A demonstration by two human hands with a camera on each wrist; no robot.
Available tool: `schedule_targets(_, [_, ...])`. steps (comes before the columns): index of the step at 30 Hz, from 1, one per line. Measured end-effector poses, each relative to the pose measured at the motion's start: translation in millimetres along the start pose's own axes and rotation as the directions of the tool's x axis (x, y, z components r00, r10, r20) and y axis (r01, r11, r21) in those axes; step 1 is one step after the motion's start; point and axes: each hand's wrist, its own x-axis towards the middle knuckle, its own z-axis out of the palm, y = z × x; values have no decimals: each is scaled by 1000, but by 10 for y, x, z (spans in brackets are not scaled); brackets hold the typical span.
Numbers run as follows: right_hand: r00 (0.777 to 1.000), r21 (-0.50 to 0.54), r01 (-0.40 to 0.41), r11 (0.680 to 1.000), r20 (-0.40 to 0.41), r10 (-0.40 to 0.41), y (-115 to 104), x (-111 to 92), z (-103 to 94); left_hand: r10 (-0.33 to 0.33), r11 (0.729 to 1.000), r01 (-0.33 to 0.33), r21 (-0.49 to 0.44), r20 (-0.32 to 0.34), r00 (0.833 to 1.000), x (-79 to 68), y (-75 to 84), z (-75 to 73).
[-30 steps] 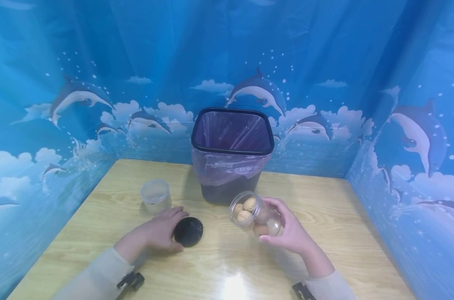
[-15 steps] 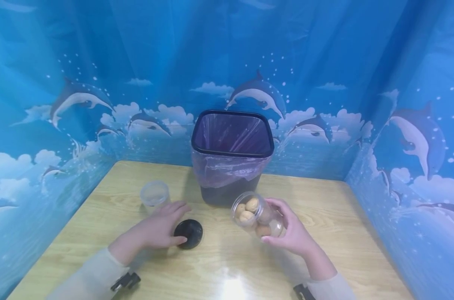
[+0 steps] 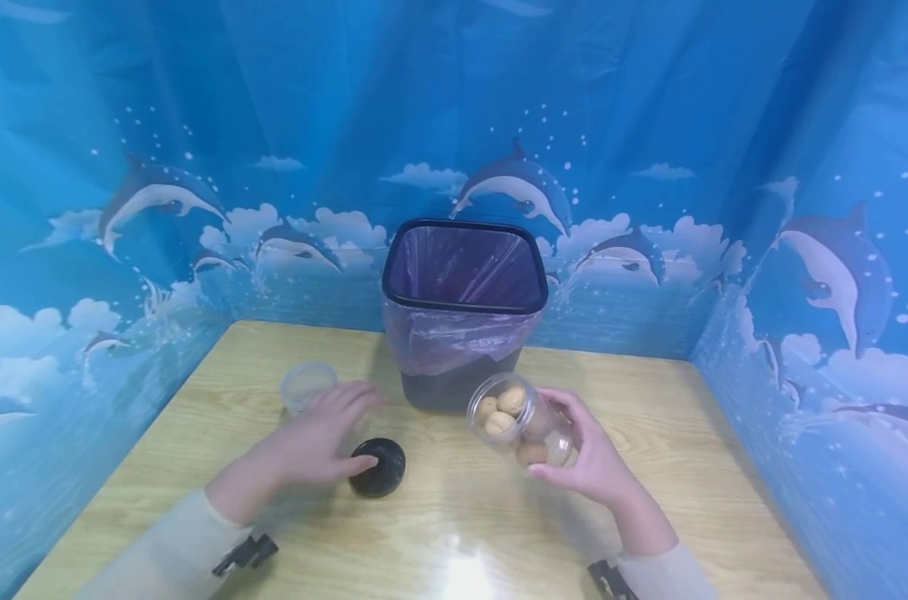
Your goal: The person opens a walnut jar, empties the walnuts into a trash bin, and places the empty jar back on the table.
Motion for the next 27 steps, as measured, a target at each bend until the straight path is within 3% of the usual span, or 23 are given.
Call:
schedule_targets(5, [1000,25,13,1000,-13,-13,-6,15,-19,5,1000,-5,-5,-50,999,38,33,-63])
schedule_targets(11, [1000,15,-11,1000,-25,11,-22,12,-47,-34,999,37,27,-119,992,97,77,-151])
schedule_targets(20, [997,52,52,997,-63,-48,-50,66,-92,-51,998,59,31,-218,975,228,106,-294])
schedule_targets(27, [996,50,47,998,-80,-43,-64,82,-139,-51,996,69,50,-289,956,310,101,-402])
